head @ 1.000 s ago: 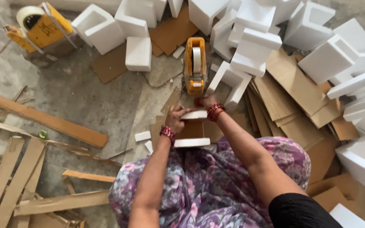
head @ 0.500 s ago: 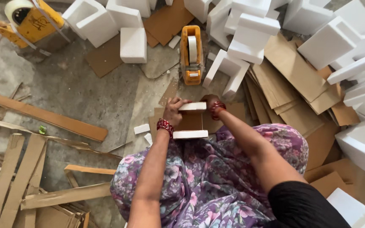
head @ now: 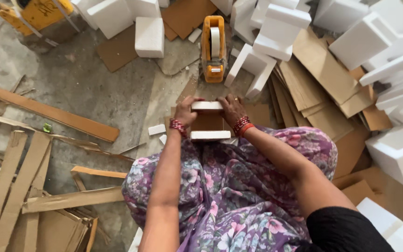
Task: The person sits on the floor and repeatedly assembles small cardboard boxes by inserting white foam inserts into the box base and then closing the lid. The person uses a tape dispenser to seal each box before setting it aside.
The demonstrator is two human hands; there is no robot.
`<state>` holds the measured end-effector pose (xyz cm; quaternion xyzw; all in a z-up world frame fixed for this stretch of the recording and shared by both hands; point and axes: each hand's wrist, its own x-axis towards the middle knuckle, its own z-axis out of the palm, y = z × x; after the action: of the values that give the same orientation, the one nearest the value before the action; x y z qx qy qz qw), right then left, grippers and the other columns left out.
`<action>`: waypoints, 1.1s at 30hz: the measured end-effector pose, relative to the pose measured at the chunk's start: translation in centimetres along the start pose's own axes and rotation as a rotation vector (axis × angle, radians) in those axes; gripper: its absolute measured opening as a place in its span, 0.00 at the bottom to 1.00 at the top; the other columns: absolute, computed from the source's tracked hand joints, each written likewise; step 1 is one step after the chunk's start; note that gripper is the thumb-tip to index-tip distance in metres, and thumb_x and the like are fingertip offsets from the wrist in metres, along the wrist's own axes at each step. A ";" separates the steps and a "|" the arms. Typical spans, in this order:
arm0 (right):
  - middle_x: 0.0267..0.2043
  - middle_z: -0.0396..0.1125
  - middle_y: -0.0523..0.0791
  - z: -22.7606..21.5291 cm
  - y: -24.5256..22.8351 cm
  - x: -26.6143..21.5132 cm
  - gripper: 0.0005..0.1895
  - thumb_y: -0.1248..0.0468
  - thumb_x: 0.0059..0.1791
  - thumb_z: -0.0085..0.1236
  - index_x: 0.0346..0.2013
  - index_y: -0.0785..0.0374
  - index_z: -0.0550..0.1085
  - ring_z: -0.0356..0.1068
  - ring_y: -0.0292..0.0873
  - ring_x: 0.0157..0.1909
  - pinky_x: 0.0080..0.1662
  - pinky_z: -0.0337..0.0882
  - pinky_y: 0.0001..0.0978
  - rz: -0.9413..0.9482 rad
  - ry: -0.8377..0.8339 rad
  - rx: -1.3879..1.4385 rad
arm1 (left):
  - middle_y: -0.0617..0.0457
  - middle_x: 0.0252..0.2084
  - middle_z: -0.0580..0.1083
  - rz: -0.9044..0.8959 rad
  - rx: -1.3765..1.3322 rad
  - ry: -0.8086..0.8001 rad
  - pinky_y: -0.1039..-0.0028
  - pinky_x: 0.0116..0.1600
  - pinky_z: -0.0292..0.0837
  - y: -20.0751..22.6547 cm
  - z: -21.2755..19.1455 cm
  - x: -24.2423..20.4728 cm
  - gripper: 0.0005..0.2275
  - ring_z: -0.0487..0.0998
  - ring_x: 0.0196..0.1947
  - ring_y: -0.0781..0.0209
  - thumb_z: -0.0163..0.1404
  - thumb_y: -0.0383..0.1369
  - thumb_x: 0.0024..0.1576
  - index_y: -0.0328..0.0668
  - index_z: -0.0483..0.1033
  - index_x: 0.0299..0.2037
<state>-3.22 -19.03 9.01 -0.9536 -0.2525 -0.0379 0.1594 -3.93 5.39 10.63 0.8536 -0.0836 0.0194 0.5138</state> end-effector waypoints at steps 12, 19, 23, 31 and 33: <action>0.42 0.78 0.46 -1.1 10.3 15.0 0.22 0.46 0.51 0.60 0.48 0.59 0.81 0.75 0.38 0.43 0.48 0.74 0.36 0.456 -0.122 0.539 | 0.48 0.51 0.79 0.092 -0.164 0.196 0.68 0.55 0.78 -2.6 8.3 3.6 0.22 0.82 0.52 0.52 0.47 0.15 0.50 0.48 0.79 0.53; 0.38 0.78 0.45 0.9 8.5 18.3 0.22 0.46 0.50 0.62 0.44 0.62 0.83 0.72 0.34 0.38 0.41 0.72 0.31 0.683 -0.169 0.677 | 0.52 0.47 0.81 0.004 -0.231 0.045 0.73 0.52 0.80 -1.5 6.2 3.6 0.20 0.83 0.46 0.60 0.62 0.24 0.46 0.50 0.81 0.50; 0.33 0.75 0.45 0.6 5.1 10.9 0.20 0.47 0.54 0.59 0.38 0.62 0.81 0.71 0.38 0.32 0.35 0.72 0.34 0.663 -0.131 0.543 | 0.52 0.46 0.81 -0.038 -0.321 0.023 0.73 0.52 0.78 -0.9 5.9 3.7 0.19 0.82 0.45 0.60 0.66 0.27 0.44 0.49 0.82 0.48; 0.29 0.77 0.42 1.8 2.3 -1.9 0.15 0.54 0.49 0.64 0.32 0.65 0.82 0.74 0.32 0.31 0.36 0.75 0.25 0.730 -0.345 0.982 | 0.50 0.47 0.80 0.025 -0.186 0.038 0.71 0.52 0.79 -0.2 5.6 3.5 0.20 0.83 0.47 0.56 0.56 0.22 0.45 0.50 0.83 0.48; 0.29 0.77 0.42 1.8 2.6 -0.6 0.16 0.54 0.49 0.65 0.32 0.65 0.81 0.74 0.33 0.30 0.36 0.75 0.26 0.744 -0.452 0.962 | 0.50 0.47 0.80 0.013 -0.189 0.032 0.71 0.53 0.79 0.4 5.0 3.6 0.21 0.83 0.47 0.55 0.54 0.21 0.45 0.51 0.83 0.49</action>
<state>-2.42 -20.85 6.51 -0.7839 0.0785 0.3389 0.5143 -0.68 0.32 9.07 0.8002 -0.0825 0.0286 0.5934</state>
